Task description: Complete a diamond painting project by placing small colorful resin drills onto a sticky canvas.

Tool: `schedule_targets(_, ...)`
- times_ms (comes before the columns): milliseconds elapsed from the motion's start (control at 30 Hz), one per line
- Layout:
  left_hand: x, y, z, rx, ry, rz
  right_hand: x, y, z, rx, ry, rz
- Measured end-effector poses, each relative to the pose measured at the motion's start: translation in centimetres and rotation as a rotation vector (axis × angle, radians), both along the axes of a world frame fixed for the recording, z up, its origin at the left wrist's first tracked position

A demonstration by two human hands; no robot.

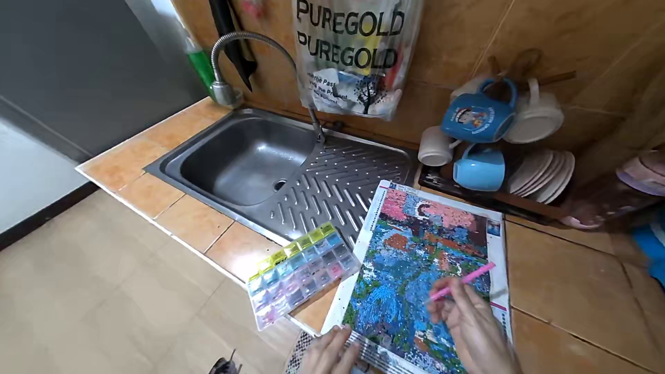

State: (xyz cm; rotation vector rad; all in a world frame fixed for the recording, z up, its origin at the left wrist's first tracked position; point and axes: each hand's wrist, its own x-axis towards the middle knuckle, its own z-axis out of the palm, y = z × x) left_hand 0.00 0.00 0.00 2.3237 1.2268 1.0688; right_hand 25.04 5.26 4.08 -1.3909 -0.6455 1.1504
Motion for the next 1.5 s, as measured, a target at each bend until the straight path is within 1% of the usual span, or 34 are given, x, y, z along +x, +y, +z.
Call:
schedule_targets(67, 0.7, 0.1, -1.3, -0.008, 0.032, -0.019, -0.3, 0.3, -1.0, 0.042, 0.005, 0.003)
schedule_targets(133, 1.0, 0.4, -1.9, -0.007, 0.062, -0.007, -0.7, 0.7, -2.1, 0.101, -0.055, 0.012)
schedule_targets(300, 0.8, 1.3, -3.9, 0.028, 0.167, -0.04, -1.6, 1.6, -4.3, 0.233, -0.399, 0.076)
schedule_targets(433, 0.8, 1.8, -5.9, 0.057, 0.213, -0.064, -1.7, 2.4, -6.2, 0.351, -0.683, 0.072)
schedule_targets(567, 0.0, 2.0, -7.9, 0.131, 0.27, -0.051, -1.5, 2.8, -7.0, 0.356, -0.772, 0.088)
schedule_targets(667, -0.2, 2.1, -8.5, 0.179, 0.311, -0.047, -1.3, 2.9, -7.1, 0.352, -0.835, 0.101)
schedule_targets(1167, -0.2, 2.1, -9.0, 0.225, 0.275, -0.04, -1.4, 2.9, -7.4, 0.366, -0.93, 0.108)
schedule_targets(1300, -0.2, 2.2, -8.9, 0.226, 0.277, -0.04, -1.4, 2.9, -7.1, 0.343, -0.869, 0.113)
schedule_targets(1500, -0.1, 2.1, -9.0, 0.224, 0.27, -0.03, -1.6, 3.0, -6.9, 0.372, -0.786, 0.092)
